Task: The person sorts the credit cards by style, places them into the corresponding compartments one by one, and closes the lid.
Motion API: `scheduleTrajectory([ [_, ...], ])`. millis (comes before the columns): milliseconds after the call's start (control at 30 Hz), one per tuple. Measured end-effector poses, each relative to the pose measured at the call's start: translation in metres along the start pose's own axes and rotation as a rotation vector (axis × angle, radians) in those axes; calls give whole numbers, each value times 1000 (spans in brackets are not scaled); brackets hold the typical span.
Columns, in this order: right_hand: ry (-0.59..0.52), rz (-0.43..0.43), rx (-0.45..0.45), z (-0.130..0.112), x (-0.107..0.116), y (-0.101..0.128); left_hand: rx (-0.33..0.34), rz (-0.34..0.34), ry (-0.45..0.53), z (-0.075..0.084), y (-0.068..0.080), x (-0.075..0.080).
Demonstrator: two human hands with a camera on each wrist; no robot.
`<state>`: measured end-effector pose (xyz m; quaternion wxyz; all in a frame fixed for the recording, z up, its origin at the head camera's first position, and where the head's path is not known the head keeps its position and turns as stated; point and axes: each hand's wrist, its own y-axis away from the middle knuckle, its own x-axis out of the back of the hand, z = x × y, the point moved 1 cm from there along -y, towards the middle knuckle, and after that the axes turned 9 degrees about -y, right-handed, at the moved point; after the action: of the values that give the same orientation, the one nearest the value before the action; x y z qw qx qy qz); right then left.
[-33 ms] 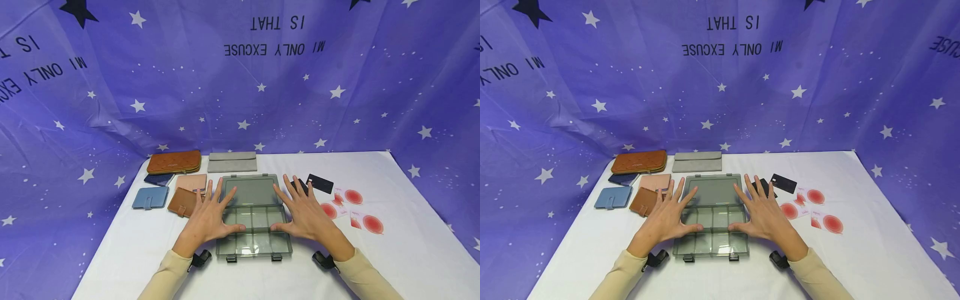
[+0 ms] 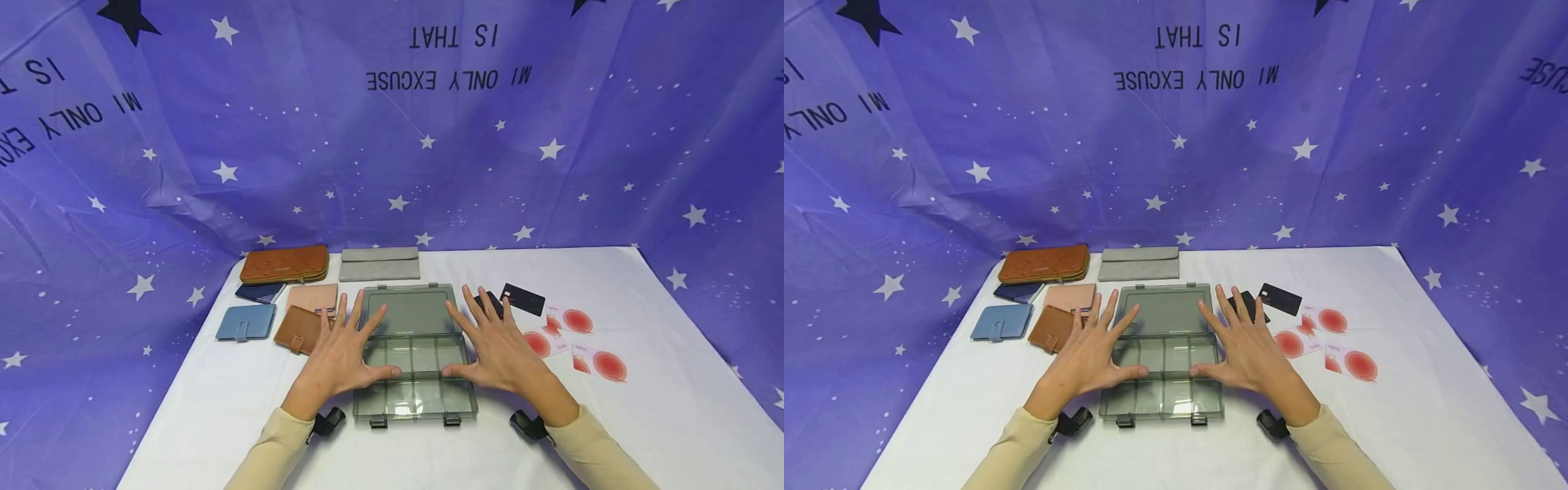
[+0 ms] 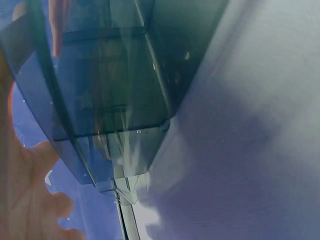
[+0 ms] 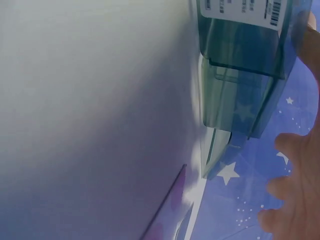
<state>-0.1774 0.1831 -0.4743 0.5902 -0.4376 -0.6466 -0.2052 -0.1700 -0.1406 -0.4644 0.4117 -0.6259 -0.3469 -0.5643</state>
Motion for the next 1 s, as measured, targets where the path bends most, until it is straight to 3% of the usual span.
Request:
scheduleTrajectory([
  [267, 34, 34, 30, -1, -1, -1, -11, 22, -11, 1, 3, 3],
  [633, 22, -18, -35, 11, 23, -11, -12, 36, 26, -5, 8, 14],
  [800, 14, -17, -112, 37, 34, -9, -52, 36, 109, -11, 23, 22],
  [1000, -6, -8, -243, 64, 29, -4, -111, 56, 270, -22, 49, 17],
])
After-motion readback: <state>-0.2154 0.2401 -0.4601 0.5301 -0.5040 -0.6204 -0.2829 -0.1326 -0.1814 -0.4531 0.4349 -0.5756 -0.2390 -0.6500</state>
